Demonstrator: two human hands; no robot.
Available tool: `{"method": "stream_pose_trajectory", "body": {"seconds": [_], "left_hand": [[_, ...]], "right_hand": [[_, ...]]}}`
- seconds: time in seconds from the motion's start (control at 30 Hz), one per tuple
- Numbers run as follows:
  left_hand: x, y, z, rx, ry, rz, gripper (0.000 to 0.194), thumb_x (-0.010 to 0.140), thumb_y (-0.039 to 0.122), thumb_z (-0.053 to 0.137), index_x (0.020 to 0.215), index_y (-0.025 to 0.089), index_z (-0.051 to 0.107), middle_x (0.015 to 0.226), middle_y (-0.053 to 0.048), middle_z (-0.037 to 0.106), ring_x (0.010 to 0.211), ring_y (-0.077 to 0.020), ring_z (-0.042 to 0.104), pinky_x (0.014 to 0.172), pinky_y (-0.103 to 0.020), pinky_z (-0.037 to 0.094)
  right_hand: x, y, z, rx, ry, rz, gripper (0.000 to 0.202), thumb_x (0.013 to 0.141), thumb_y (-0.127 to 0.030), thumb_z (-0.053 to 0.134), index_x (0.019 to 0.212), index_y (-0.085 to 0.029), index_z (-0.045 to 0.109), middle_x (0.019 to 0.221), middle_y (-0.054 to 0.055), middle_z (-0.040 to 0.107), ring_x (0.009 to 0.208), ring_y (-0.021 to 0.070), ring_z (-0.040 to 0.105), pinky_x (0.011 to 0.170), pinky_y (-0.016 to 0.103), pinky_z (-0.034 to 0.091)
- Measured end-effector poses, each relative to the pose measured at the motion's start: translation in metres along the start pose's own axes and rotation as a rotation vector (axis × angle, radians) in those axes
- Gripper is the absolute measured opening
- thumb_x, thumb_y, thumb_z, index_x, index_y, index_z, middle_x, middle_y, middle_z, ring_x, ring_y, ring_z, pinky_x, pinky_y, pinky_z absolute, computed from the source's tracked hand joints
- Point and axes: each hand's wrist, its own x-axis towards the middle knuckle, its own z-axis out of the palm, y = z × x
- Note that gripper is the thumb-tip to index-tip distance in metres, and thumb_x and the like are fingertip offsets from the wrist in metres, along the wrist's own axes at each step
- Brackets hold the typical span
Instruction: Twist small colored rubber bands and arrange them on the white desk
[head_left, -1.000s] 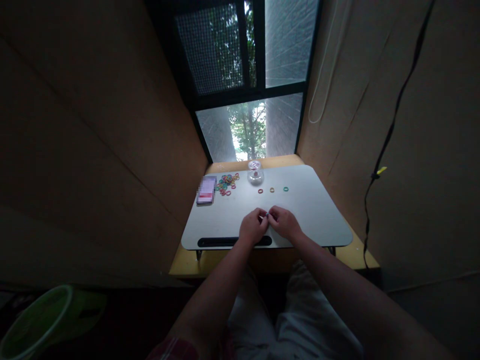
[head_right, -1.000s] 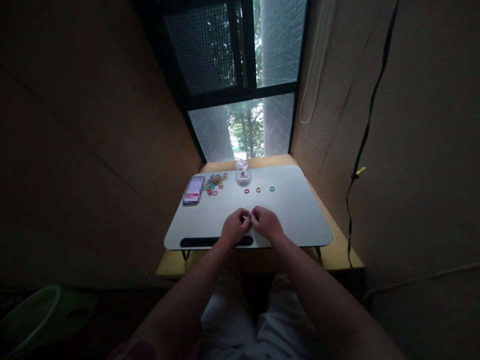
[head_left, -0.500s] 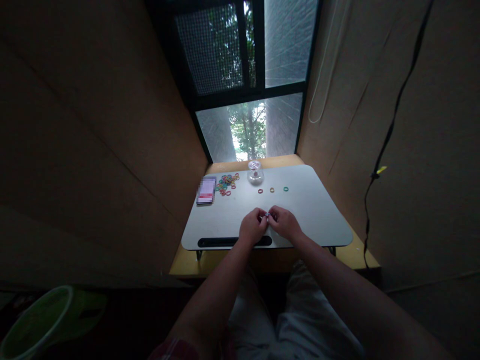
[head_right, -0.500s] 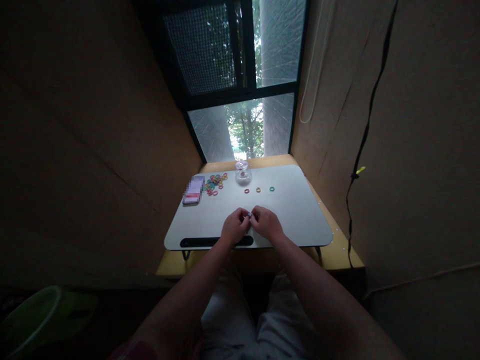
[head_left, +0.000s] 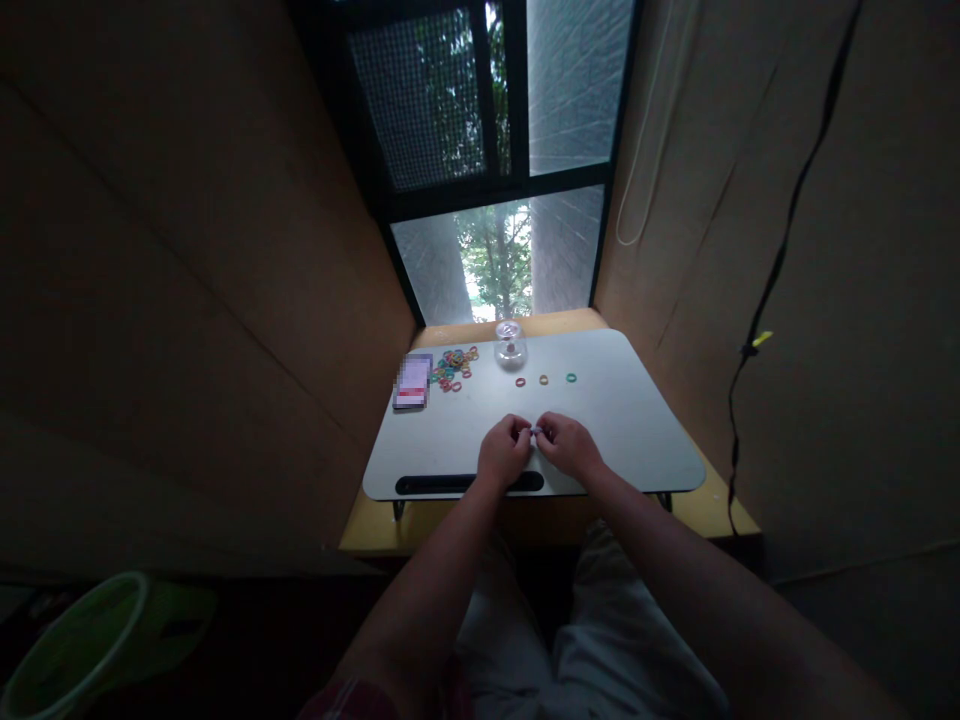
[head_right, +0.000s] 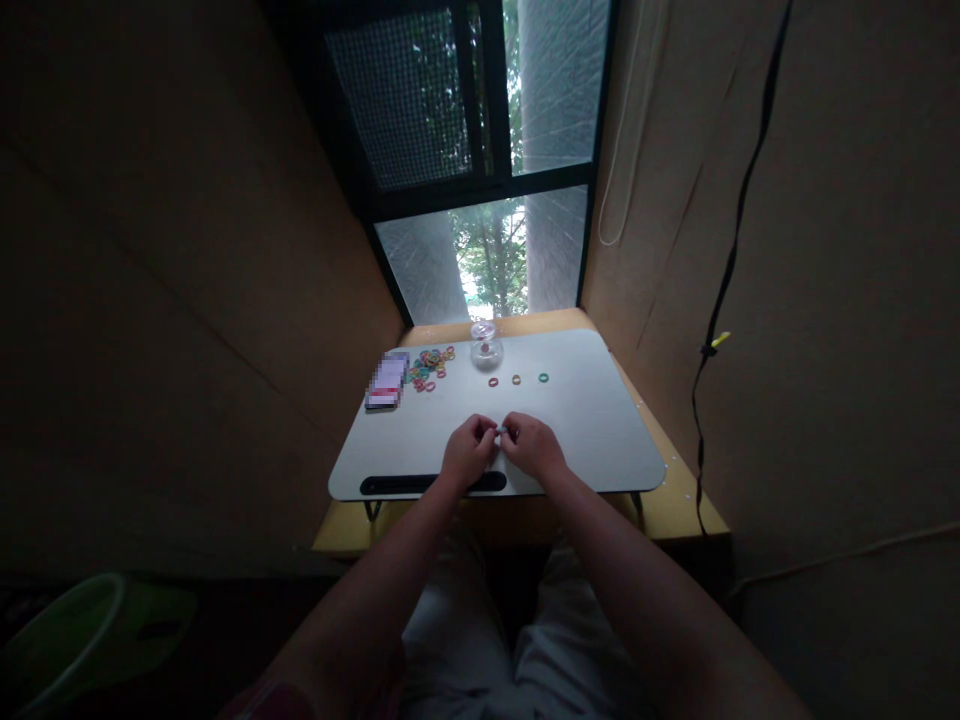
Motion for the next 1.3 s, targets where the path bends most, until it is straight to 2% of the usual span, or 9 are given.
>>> {"method": "stream_pose_trajectory", "body": {"seconds": [0.17, 0.43, 0.67, 0.83, 0.97, 1.17, 1.3], "left_hand": [[0.001, -0.003, 0.002, -0.013, 0.017, 0.02, 0.014, 0.084, 0.027, 0.05, 0.089, 0.021, 0.062, 0.08, 0.001, 0.066, 0.072, -0.0121, 0.058, 0.068, -0.024, 0.043], [0.0, 0.004, -0.002, -0.005, -0.024, -0.01, 0.027, 0.084, 0.026, 0.05, 0.106, 0.021, 0.064, 0.098, -0.003, 0.068, 0.078, -0.013, 0.06, 0.077, -0.027, 0.046], [0.0, 0.0, -0.001, 0.021, -0.027, 0.034, 0.021, 0.085, 0.029, 0.049, 0.095, 0.022, 0.066, 0.088, -0.001, 0.068, 0.075, -0.0126, 0.059, 0.071, -0.024, 0.045], [-0.001, -0.004, 0.001, 0.031, -0.027, 0.017, 0.019, 0.084, 0.033, 0.051, 0.093, 0.021, 0.063, 0.073, 0.001, 0.064, 0.065, -0.0112, 0.056, 0.062, -0.023, 0.041], [-0.001, -0.004, 0.001, 0.02, -0.03, -0.007, 0.017, 0.083, 0.032, 0.052, 0.092, 0.021, 0.06, 0.07, 0.002, 0.063, 0.063, -0.0106, 0.054, 0.06, -0.022, 0.038], [0.0, -0.004, 0.001, 0.0, -0.012, -0.009, 0.017, 0.084, 0.035, 0.051, 0.088, 0.02, 0.059, 0.073, 0.002, 0.063, 0.065, -0.0106, 0.054, 0.061, -0.022, 0.038], [0.0, -0.008, 0.004, -0.011, -0.002, 0.02, 0.016, 0.084, 0.034, 0.051, 0.087, 0.02, 0.059, 0.073, 0.002, 0.062, 0.065, -0.0107, 0.054, 0.06, -0.023, 0.037]], "right_hand": [[0.0, 0.001, 0.001, -0.011, -0.002, -0.006, 0.009, 0.077, -0.023, 0.052, 0.073, -0.021, 0.059, 0.067, 0.0, 0.058, 0.062, 0.0129, 0.049, 0.06, 0.023, 0.033], [0.001, 0.001, 0.001, -0.024, -0.001, -0.009, 0.015, 0.08, -0.027, 0.051, 0.07, -0.02, 0.058, 0.066, 0.0, 0.057, 0.061, 0.0125, 0.047, 0.059, 0.024, 0.031], [0.001, 0.001, 0.0, -0.018, 0.007, -0.005, 0.025, 0.085, -0.034, 0.049, 0.067, -0.02, 0.055, 0.065, 0.0, 0.057, 0.06, 0.0127, 0.047, 0.058, 0.024, 0.031], [0.001, 0.001, 0.0, 0.001, 0.011, -0.004, 0.027, 0.085, -0.038, 0.05, 0.066, -0.02, 0.055, 0.064, 0.0, 0.056, 0.06, 0.0126, 0.047, 0.058, 0.024, 0.03], [0.001, 0.001, 0.001, 0.012, 0.021, -0.003, 0.024, 0.084, -0.036, 0.051, 0.067, -0.02, 0.055, 0.064, 0.0, 0.056, 0.06, 0.0124, 0.047, 0.058, 0.023, 0.031], [-0.001, -0.001, -0.001, 0.065, 0.027, 0.012, 0.012, 0.082, -0.028, 0.051, 0.08, -0.02, 0.06, 0.07, 0.0, 0.059, 0.063, 0.0126, 0.051, 0.06, 0.023, 0.036], [-0.001, 0.0, -0.002, 0.107, 0.0, -0.002, 0.016, 0.079, -0.023, 0.052, 0.092, -0.022, 0.062, 0.075, 0.0, 0.062, 0.063, 0.0122, 0.052, 0.063, 0.023, 0.039]]}}
